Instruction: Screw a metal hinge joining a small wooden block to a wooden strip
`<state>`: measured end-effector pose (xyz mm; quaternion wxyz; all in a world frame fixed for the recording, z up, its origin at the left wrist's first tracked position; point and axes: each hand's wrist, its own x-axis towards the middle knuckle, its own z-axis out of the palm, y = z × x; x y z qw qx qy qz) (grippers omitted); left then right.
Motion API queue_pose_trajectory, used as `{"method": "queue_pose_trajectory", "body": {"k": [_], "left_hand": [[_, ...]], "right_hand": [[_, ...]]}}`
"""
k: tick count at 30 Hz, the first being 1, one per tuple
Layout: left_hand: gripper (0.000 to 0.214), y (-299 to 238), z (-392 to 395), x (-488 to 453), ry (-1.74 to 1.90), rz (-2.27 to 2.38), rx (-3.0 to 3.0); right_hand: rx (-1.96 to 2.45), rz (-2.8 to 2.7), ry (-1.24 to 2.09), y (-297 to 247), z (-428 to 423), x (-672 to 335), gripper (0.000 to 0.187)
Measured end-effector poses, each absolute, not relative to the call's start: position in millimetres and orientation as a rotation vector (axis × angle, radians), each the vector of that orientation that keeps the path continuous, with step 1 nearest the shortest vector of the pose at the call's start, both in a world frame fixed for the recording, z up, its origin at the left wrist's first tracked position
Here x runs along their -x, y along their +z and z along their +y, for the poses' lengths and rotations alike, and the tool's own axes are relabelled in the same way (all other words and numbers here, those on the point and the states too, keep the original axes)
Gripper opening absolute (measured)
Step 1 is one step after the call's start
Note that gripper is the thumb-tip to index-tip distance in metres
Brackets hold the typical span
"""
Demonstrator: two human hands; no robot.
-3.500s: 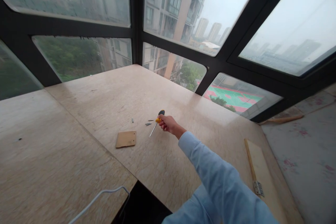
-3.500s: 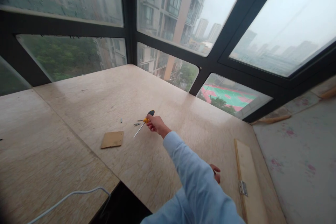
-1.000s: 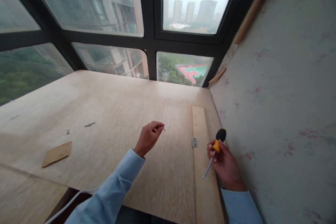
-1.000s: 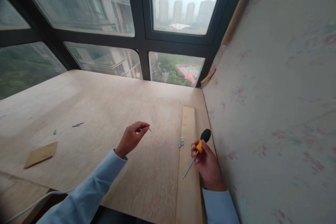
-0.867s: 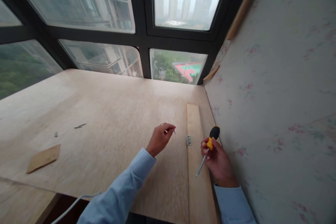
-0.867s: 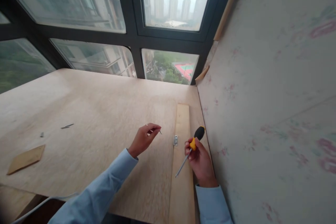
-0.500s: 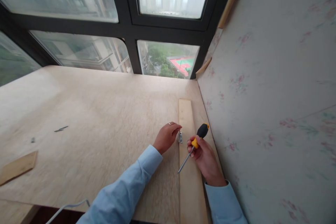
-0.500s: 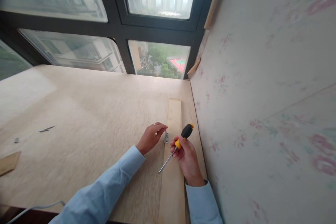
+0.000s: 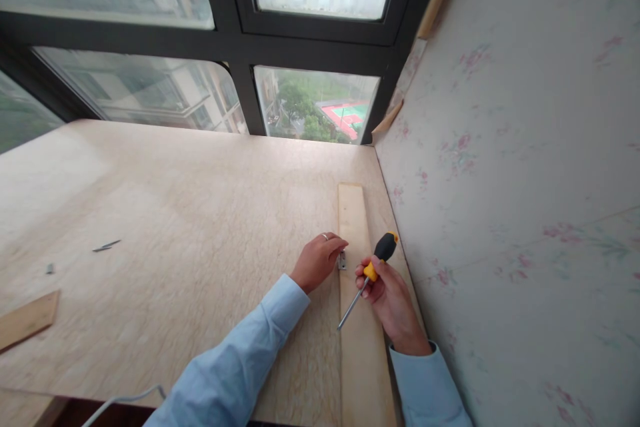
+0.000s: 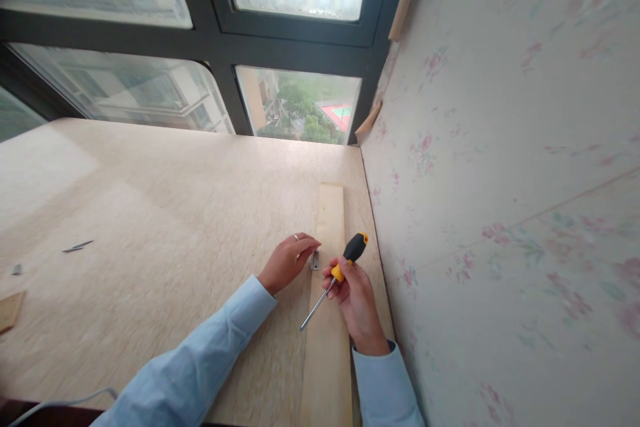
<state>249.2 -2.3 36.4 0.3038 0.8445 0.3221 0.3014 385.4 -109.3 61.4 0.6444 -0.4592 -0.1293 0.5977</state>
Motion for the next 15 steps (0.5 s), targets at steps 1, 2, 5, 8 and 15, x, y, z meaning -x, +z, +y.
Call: {"method": "queue_pose_trajectory", "body": {"k": [1,2,5,8,15], "left_hand": [[0.023,36.2,-2.6,-249.3,0.8,0.848,-2.244],[0.022,36.0,-2.8,-249.4,0.8,0.843,-2.25],[0.02,35.0,-3.1,-249.8,0.794,0.839,-2.267],[0.019,32.8,-3.2,-250.2,0.794,0.838,-2.266],[0.016,34.4,-6.7,-247.7,0.835,0.872,-2.131]], "right_hand": [[1.044,-0.294,1.361,61.4,-109.4,-385.3,0.033],[1.043,-0.293,1.359,61.5,-109.4,-385.3,0.033],[1.041,-0.292,1.353,61.6,-109.5,-385.2,0.034],[1.039,-0.297,1.354,61.3,-109.5,-385.0,0.034],[1.031,-0.301,1.354,58.9,-110.0,-386.1,0.032]]}}
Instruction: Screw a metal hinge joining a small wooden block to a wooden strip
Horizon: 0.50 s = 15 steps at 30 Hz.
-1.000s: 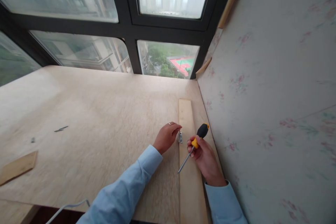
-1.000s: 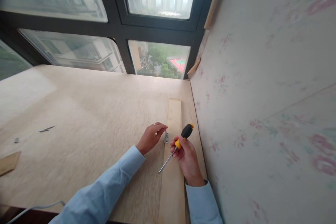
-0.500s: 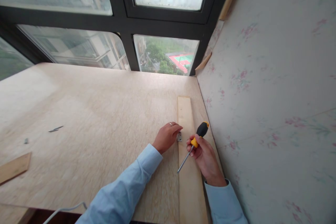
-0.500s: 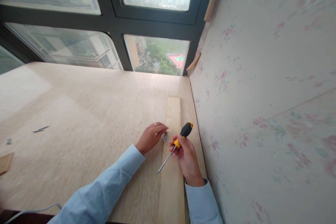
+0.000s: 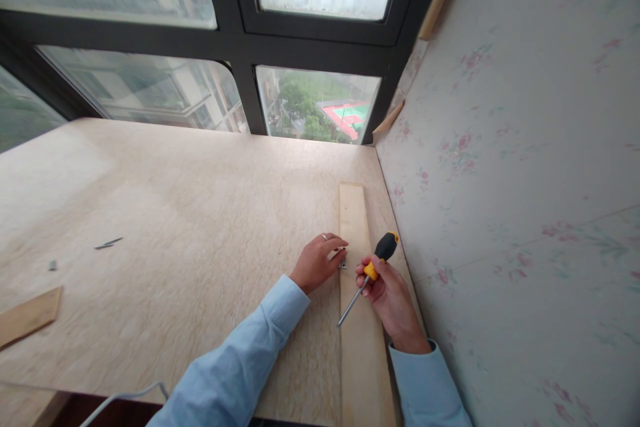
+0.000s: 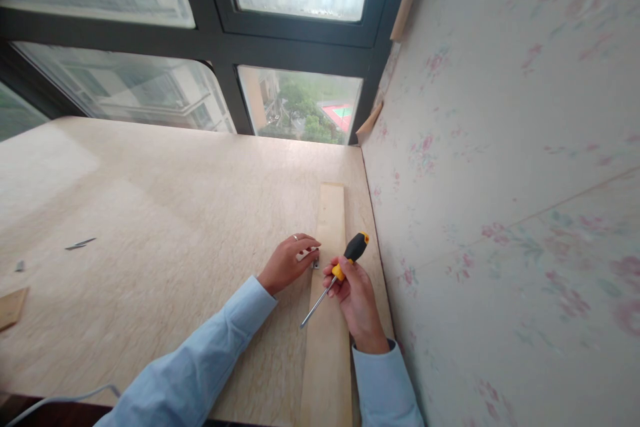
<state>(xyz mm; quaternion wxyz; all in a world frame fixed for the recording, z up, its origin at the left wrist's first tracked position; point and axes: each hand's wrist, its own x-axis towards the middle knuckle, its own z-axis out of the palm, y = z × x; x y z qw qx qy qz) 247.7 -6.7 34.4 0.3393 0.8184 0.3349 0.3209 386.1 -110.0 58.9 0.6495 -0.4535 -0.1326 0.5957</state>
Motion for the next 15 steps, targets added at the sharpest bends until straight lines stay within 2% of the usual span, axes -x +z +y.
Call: {"method": "queue_pose_trajectory", "body": {"k": [6,12,15], "left_hand": [[0.024,48,-32,-231,0.808,1.194,-1.614],[0.049,54,-76,-218,0.578,1.093,-0.88],[0.054,61,-85,-221,0.554,1.037,-0.689]], "right_hand": [[1.073,-0.304,1.298,61,-112,-392,0.032],[1.311,-0.35,1.144,57,-113,-396,0.04],[1.366,-0.388,1.152,54,-112,-395,0.044]]}}
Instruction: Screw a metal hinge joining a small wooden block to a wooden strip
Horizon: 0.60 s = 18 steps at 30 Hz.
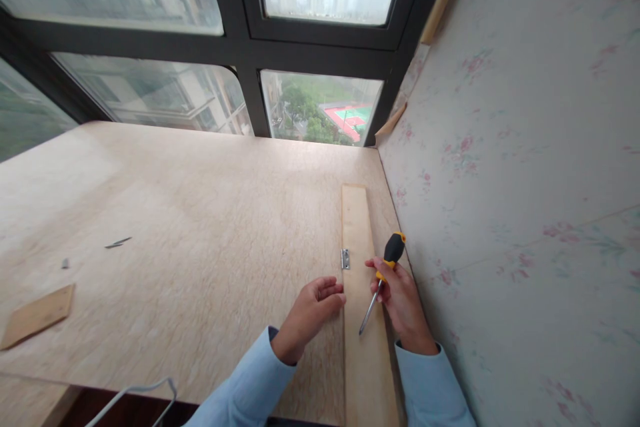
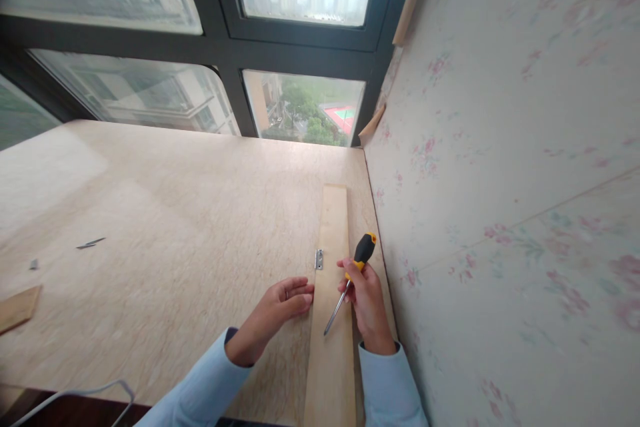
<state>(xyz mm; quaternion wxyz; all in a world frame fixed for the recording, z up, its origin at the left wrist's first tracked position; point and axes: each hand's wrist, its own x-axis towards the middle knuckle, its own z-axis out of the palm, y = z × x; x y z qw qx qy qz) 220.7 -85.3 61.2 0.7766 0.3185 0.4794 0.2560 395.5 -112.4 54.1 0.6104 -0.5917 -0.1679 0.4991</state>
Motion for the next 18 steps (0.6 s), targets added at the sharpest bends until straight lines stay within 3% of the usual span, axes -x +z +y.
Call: {"method": "queue_pose_trajectory", "body": {"k": [6,13,18], "left_hand": [[0.036,78,-85,-225,0.577,0.963,-0.515],[0.038,74,-86,-235,0.618,1.031,-0.53],[0.021,72,-73,-240,0.52,1.06,-0.652]], "right_hand": [[1.372,-0.427,1.15,50,-111,-396,0.043],[1.291,-0.362,1.169,47,-110,-401,0.041],[1.26,-0.307,1.166,48,-110,-403,0.04]]}}
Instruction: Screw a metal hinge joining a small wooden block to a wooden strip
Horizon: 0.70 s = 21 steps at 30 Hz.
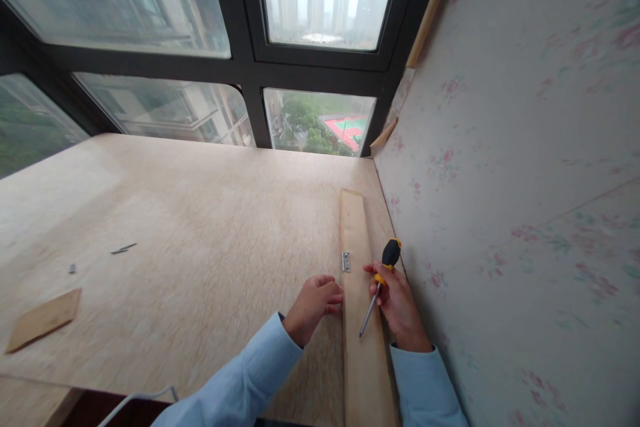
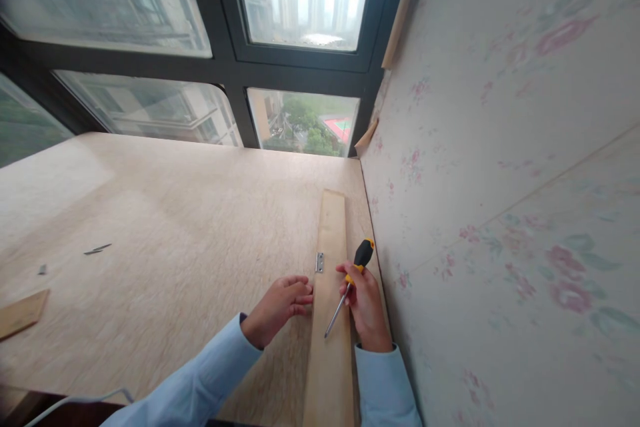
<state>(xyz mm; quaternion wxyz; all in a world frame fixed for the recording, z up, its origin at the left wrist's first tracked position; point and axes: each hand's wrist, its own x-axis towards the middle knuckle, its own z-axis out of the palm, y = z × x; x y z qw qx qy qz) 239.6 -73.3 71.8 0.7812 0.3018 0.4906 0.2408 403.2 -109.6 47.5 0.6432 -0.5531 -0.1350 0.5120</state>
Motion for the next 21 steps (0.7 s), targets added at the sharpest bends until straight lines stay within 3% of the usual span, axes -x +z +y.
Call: {"method": "queue_pose_trajectory", "body": {"k": [3,8,21], "left_hand": [[0.015,69,-63,-242,0.425,1.098,-0.82],[0.026,63,-49,-247,0.372,1.183,-1.08],[0.03,59,-39,-265,0.381,1.161,-0.938]], "right_hand": [[1.249,-0.285,1.168,52,-110,-403,0.041],[1.233,-0.279,1.177,58,-111,-402,0.036],[1.198,-0.24,1.193,57,-111,-403,0.036]]}}
